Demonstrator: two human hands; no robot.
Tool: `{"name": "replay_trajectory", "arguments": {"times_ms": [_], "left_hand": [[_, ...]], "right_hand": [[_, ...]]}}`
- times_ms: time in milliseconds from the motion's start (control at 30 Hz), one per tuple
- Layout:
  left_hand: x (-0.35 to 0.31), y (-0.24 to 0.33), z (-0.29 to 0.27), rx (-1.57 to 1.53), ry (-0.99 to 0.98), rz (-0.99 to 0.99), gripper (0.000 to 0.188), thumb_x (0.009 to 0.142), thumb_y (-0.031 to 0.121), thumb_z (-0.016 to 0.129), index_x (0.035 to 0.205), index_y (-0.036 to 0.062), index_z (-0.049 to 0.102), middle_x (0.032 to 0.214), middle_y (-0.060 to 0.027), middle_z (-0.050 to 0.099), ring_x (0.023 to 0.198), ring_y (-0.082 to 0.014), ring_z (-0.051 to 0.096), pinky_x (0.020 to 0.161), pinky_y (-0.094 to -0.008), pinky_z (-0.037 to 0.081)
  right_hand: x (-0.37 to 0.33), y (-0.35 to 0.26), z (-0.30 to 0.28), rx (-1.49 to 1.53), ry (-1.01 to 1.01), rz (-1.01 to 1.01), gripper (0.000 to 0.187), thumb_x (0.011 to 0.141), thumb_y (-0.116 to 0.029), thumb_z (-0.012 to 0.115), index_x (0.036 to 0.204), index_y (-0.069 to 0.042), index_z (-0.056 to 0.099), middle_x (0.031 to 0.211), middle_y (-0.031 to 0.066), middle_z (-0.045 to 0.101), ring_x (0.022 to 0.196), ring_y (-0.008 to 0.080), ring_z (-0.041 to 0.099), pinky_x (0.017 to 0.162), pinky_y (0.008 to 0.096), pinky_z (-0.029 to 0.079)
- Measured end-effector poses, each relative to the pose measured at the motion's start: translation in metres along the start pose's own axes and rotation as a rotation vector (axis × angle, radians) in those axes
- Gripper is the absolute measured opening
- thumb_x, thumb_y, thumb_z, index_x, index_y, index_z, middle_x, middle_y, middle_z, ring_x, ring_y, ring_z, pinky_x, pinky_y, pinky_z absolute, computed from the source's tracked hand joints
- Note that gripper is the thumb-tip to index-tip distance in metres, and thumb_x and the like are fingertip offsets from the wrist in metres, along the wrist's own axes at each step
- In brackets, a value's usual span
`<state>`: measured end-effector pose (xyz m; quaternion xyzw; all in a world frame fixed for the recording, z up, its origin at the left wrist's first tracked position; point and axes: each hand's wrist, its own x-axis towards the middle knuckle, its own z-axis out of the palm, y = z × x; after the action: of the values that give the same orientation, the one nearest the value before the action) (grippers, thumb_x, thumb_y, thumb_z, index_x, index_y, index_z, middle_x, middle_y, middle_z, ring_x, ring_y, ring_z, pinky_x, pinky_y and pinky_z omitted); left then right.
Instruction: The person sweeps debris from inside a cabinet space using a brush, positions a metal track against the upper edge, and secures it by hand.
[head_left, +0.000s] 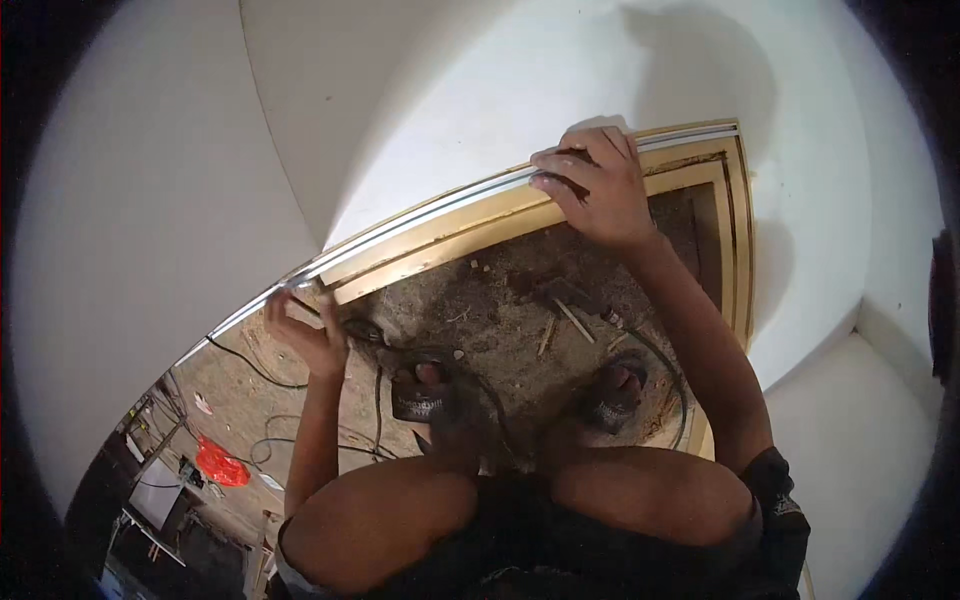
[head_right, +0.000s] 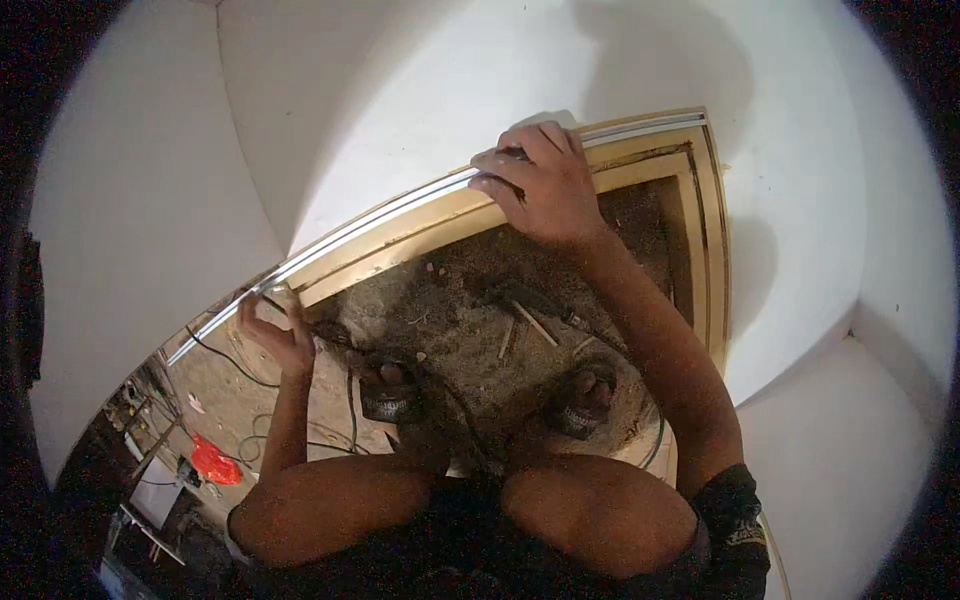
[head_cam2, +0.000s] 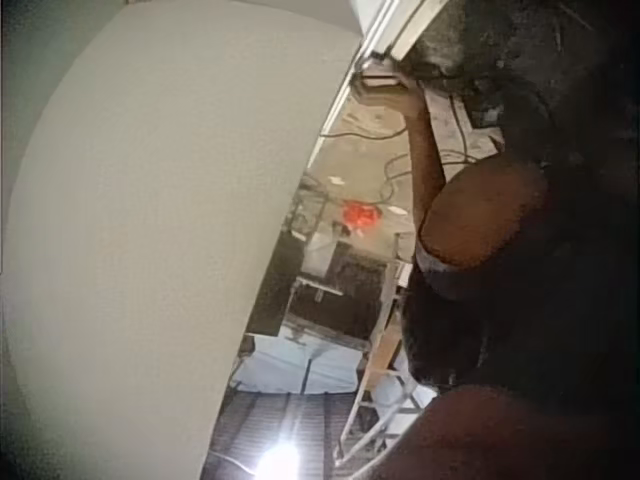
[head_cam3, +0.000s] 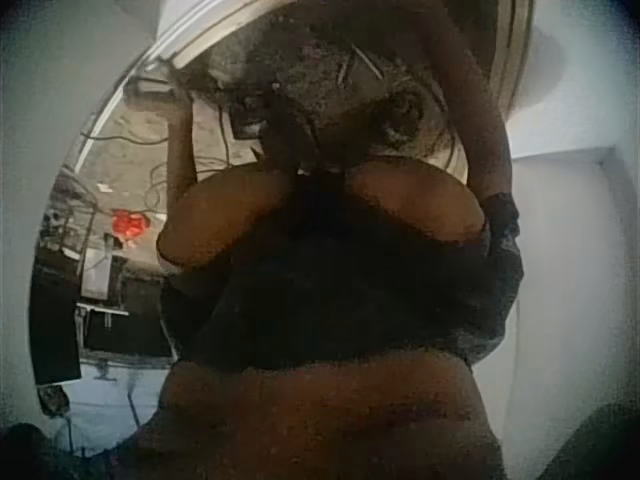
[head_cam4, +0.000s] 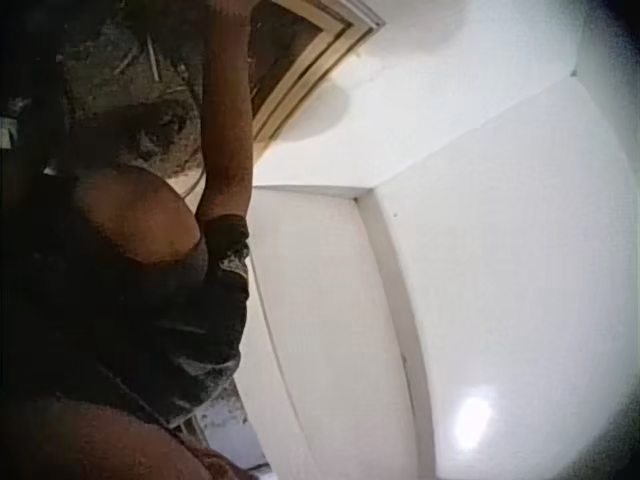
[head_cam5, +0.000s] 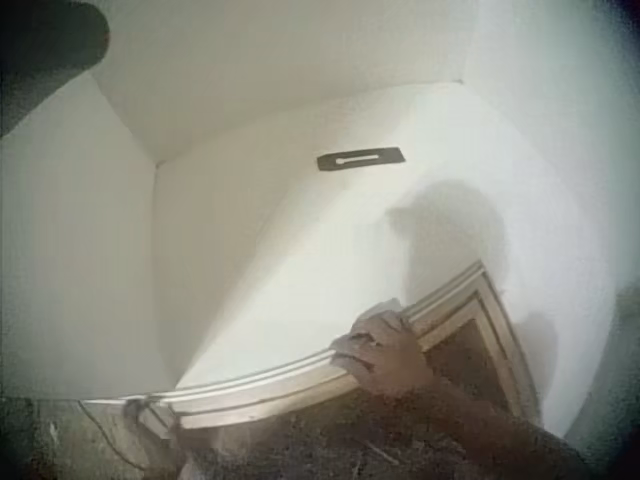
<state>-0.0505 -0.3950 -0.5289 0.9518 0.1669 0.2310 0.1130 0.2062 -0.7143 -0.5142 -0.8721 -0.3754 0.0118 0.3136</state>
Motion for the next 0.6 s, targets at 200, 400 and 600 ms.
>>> {"name": "replay_trajectory", "arguments": {"times_ms": [200,400,600], "left_hand": [[0.042,-0.033,-0.011,0.041,-0.423,-0.123,0.041,0.090,0.030,0.058,0.114,-0.0024,0.052,0.106,-0.0157,0.059,0.104,-0.0267,0.053,0.091,-0.0414,0.039],[0.060,-0.038,-0.010,-0.254,-0.518,-0.435,0.033,0.086,0.022,0.068,0.105,-0.0040,0.059,0.096,-0.0153,0.064,0.091,-0.0203,0.061,0.080,-0.0319,0.049],[0.063,-0.033,-0.009,-0.348,-0.501,-0.470,0.033,0.085,0.020,0.068,0.104,-0.0048,0.060,0.093,-0.0118,0.064,0.087,-0.0180,0.061,0.079,-0.0314,0.049]], "right_hand": [[0.002,0.008,0.004,-0.026,-0.014,-0.051,0.021,0.080,-0.028,0.067,0.093,-0.013,0.070,0.090,0.0025,0.056,0.094,0.0191,0.051,0.086,0.0381,0.037],[0.005,0.005,0.002,-0.071,0.041,-0.098,0.018,0.076,-0.020,0.069,0.092,-0.013,0.071,0.087,0.0001,0.058,0.087,0.0168,0.053,0.082,0.0346,0.036],[0.002,0.010,0.005,-0.079,0.048,-0.123,0.017,0.076,-0.018,0.067,0.092,-0.012,0.071,0.087,0.0003,0.059,0.088,0.0168,0.053,0.083,0.0352,0.036]]}}
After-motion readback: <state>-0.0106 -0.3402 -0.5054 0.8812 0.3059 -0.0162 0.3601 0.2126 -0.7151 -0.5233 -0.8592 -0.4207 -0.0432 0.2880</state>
